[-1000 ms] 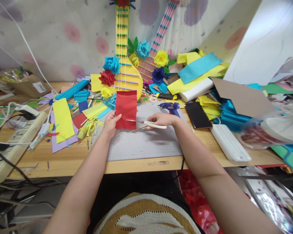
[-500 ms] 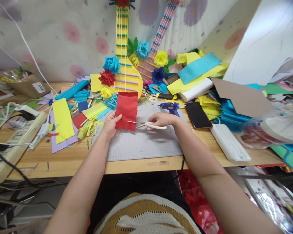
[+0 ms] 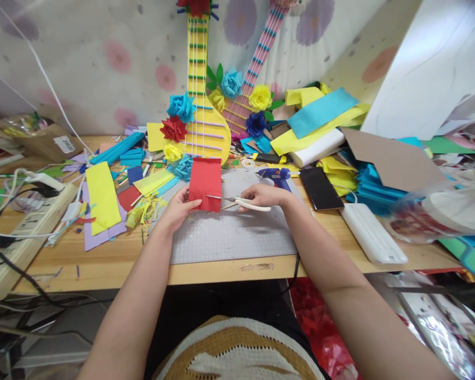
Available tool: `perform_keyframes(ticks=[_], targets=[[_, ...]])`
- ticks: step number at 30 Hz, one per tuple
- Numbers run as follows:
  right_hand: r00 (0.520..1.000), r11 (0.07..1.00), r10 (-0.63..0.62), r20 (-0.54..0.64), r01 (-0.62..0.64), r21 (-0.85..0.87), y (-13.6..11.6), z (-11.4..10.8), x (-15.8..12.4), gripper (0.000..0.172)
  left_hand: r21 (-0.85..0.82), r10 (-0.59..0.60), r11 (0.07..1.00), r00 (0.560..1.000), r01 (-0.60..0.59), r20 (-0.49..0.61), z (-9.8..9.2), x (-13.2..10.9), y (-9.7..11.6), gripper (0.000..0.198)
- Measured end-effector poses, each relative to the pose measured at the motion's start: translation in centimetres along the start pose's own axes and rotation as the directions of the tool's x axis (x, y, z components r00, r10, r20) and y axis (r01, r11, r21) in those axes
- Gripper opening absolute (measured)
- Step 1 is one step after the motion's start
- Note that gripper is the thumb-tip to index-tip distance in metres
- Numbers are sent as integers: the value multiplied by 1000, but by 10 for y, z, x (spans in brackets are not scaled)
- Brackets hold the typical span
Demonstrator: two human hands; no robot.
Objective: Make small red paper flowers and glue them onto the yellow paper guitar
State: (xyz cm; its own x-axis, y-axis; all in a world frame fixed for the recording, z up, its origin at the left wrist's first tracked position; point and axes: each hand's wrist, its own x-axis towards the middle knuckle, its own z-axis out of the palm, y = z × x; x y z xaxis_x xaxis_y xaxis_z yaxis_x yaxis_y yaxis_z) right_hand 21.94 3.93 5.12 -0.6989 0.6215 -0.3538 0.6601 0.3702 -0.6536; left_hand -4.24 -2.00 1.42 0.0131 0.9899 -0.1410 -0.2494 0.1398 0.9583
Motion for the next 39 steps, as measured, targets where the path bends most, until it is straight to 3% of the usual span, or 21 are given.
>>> perform_keyframes(ticks=[16, 23, 28, 39], targets=[[993, 999, -20, 119, 26, -48, -9, -1, 7, 51, 24, 5, 1000, 1000, -5, 11, 3, 3, -7, 51], [965, 999, -35, 258, 32, 17, -12, -12, 9, 52, -35, -7, 999, 1000, 8, 24, 5, 3, -6, 51], [930, 994, 14, 367, -52, 95, -14, -19, 19, 59, -47, -30, 998, 999, 31, 20, 6, 3, -6, 51], [927, 987, 17, 376, -75, 139, -21, -17, 27, 61, -79, -108, 992, 992, 103, -58, 7, 0, 0, 48]])
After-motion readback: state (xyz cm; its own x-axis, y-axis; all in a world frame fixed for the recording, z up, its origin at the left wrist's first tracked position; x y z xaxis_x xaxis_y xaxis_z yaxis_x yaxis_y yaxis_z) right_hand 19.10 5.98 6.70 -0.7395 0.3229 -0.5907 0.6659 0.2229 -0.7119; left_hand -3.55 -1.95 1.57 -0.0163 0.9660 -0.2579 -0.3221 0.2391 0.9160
